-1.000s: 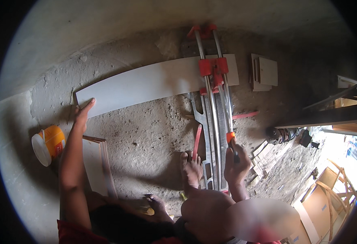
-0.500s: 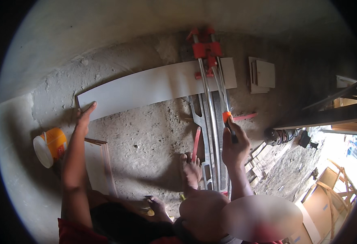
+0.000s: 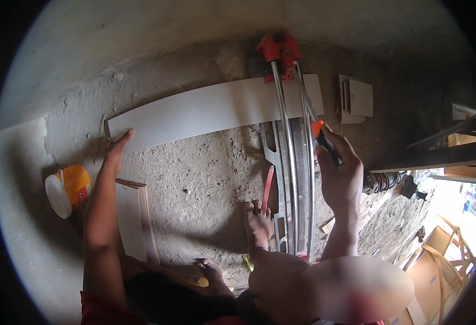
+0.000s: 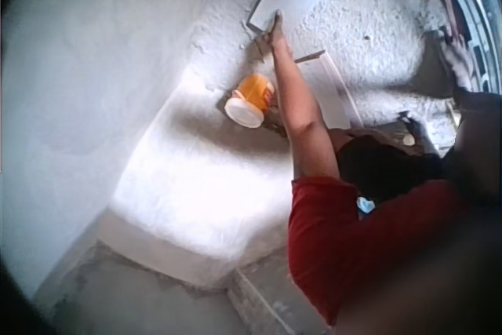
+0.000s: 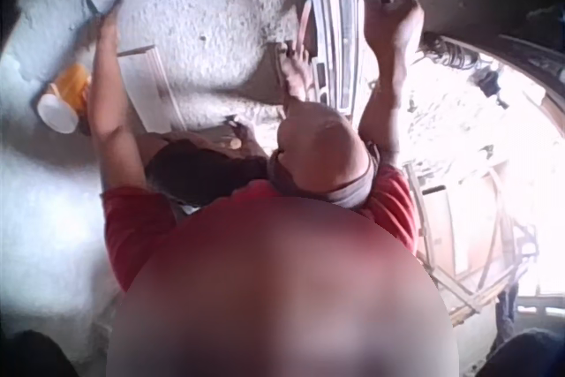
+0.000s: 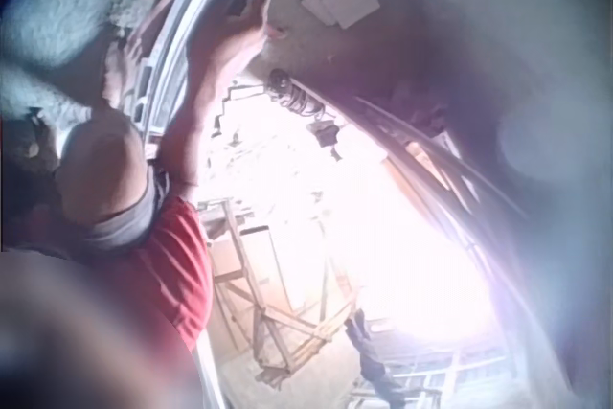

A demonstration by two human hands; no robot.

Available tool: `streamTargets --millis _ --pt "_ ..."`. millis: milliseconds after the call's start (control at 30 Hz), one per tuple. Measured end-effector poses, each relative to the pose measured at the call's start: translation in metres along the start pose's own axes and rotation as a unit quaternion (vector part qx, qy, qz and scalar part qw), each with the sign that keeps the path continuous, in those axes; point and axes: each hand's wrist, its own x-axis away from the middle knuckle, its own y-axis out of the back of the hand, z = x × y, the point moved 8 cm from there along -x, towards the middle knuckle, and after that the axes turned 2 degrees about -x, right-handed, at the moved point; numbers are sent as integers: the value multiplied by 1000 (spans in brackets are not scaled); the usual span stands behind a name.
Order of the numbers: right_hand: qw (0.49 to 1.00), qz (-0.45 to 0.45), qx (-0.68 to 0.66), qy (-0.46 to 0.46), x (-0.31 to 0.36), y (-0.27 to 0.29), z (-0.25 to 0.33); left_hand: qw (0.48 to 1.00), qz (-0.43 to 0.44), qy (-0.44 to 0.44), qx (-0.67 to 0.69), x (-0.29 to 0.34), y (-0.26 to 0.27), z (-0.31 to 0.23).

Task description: The person uses a manual panel cutter to slice long white panels into smaller pieces. They repeatedly position each panel on the cutter, score it, and break it along the scored line, stacking the cut pieces nearby.

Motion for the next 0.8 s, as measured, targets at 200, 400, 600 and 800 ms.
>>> streamTargets --millis 200,400,600,800 --pt "991 62 89 -81 8 -17 -11 1000 11 8 -25 2 0 -2" --pt "992 87 70 -57 -4 -42 -48 998 -40 28 -40 -6 5 13" --pt "923 247 -118 -271 -6 -58 -77 1000 11 -10 -8 -10 -2 8" --pt "934 210 -86 -275 -9 -61 -84 999 -16 -28 1 -15 0 9"
